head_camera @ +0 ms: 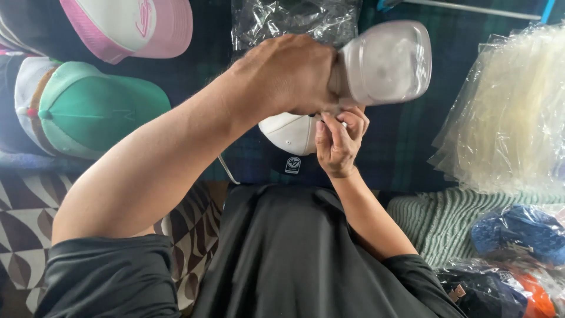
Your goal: Cleaning a white baseball cap using a brush and hair dryer before packaging it in plastic bags.
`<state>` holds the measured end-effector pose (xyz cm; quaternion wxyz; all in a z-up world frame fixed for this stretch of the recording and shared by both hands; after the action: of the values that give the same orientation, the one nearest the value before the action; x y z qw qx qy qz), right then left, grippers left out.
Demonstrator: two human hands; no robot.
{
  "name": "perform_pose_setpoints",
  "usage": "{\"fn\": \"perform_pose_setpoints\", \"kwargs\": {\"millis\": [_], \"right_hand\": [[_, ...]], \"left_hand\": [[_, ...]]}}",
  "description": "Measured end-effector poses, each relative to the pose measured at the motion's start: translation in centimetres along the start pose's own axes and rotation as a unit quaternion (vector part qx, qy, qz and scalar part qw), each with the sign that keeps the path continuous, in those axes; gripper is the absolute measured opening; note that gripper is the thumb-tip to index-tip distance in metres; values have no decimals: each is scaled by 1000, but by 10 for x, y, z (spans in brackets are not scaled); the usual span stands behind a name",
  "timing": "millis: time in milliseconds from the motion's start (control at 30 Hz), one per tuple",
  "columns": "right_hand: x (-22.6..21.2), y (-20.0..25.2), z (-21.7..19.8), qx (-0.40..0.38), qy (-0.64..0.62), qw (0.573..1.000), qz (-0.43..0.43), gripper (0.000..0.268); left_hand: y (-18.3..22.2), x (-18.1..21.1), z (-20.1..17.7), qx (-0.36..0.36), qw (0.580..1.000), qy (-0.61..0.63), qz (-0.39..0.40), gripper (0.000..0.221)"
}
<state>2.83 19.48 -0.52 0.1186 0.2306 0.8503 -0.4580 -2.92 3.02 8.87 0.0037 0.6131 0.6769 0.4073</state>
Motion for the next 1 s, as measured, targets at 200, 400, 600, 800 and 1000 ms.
{"fn": "perform_pose_setpoints", "kwargs": {"millis": [200,400,600,800,1000], "right_hand": [[1,-2,2,-13,1,1000,12,17],[11,7,8,-3,-43,998,36,18],[21,15,12,14,-92,996,5,22],[6,12,-4,-1,-81,997,19,24],[-73,20,-59,-88,-269,954,103,51]], "left_hand": [[15,-68,-20,-37,985,62,-157,45],[54,-197,42,-33,903,260,-339,37],[64,-272,239,117,703,679,-178,36],[126,-244,262,165,687,664,-246,51],[138,-128,233,143,809,554,-137,25]]}}
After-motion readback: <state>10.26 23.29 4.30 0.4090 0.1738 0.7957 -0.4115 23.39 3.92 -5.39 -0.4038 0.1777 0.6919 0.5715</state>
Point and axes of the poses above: each hand's wrist, its own y-axis away from the middle knuckle, its own z-axis out of the palm, x = y × z, the point moved 8 cm from there along -y, towards the middle knuckle, and after that the axes turned 8 degrees about -z, right-handed, at the moved point
